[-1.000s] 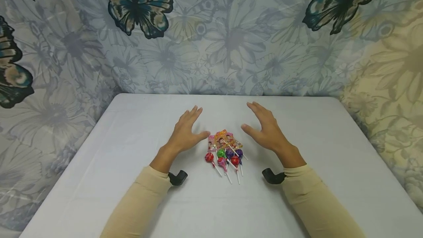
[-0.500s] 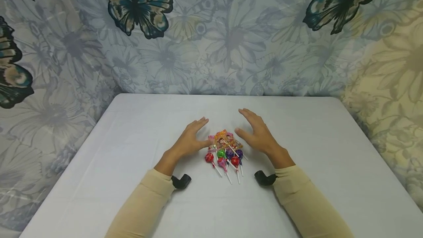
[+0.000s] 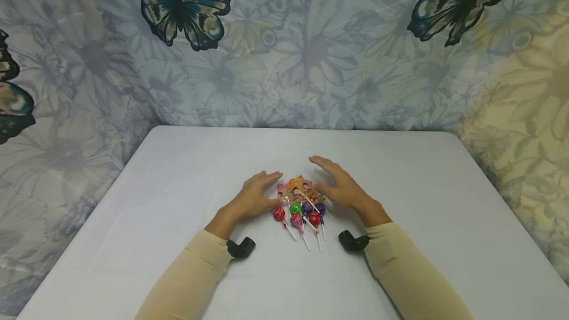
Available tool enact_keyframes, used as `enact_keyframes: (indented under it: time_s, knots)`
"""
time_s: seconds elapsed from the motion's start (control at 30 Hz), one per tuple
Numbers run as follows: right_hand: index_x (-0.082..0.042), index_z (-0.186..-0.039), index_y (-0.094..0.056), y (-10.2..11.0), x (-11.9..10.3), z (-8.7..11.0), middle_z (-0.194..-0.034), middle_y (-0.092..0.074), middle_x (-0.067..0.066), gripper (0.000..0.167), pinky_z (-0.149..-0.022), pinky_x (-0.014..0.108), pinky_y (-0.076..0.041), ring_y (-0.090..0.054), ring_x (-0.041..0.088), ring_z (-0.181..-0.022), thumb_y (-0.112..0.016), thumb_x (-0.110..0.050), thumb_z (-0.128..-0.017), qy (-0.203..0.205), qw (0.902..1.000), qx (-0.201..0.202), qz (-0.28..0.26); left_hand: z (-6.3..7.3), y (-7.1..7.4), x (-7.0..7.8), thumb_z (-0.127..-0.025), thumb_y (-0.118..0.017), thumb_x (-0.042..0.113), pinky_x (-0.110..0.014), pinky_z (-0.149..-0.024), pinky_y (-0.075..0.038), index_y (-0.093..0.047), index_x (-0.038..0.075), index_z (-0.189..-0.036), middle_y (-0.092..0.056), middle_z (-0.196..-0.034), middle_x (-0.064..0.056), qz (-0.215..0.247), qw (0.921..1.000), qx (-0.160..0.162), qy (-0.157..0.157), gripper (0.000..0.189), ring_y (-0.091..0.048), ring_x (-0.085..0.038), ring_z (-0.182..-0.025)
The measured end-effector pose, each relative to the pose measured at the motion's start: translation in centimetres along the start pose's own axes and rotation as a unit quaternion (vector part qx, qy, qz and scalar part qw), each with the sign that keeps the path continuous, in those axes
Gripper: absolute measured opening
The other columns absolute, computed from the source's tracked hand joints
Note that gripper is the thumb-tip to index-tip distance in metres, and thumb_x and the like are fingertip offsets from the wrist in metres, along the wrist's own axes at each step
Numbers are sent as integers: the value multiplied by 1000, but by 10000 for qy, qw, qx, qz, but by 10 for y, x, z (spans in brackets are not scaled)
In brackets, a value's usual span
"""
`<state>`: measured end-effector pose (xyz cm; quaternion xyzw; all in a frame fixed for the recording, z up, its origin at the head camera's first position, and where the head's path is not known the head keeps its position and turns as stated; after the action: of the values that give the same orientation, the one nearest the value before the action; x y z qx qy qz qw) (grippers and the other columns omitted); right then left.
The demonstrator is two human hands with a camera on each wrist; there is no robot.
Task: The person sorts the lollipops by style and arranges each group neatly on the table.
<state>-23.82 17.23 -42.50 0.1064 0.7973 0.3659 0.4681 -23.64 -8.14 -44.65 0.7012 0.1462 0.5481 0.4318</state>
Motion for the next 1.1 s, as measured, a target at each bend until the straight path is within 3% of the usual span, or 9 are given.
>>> enact_keyframes:
  time_s: [0.27, 0.6, 1.1]
  knots:
    - [-6, -146, -40, -9, 7, 0, -150, -36, 15, 62, -107, 59, -19, -27, 35, -138, -66, -15, -91, 332, 9977, -595, 20, 4, -2, -1, -76, -82, 37, -61, -106, -14, -53, 25, -140, -40, -148, -7, 38, 9998, -114, 189, 71, -18, -34, -141]
    - [-10, -145, -44, -14, 7, -2, -151, -35, 11, 60, -106, 60, -18, -26, 35, -138, -66, -8, -89, 249, 9939, -1068, -69, 3, -6, 3, -76, -83, 35, -54, -108, -7, -56, 19, -137, -49, -142, 3, -400, 9984, -160, -357, 69, -20, -30, -141]
    - [-13, -142, -50, -19, 3, -4, -149, -40, 7, 61, -107, 62, -13, -26, 37, -138, -65, -4, -83, 228, 9893, -1397, 353, 2, -8, 5, -76, -82, 38, -51, -108, -7, -57, 17, -136, -52, -139, 1, -340, 9990, 19, -287, 68, -23, -28, -140]
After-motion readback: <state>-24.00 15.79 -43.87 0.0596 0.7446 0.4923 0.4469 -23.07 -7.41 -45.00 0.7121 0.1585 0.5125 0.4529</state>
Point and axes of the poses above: each hand's wrist, its own z-axis away from the middle knuckle, its own y-axis out of the back of the hand, x = y × z, the point moved 2 cm from there along -z, towards the middle knuckle
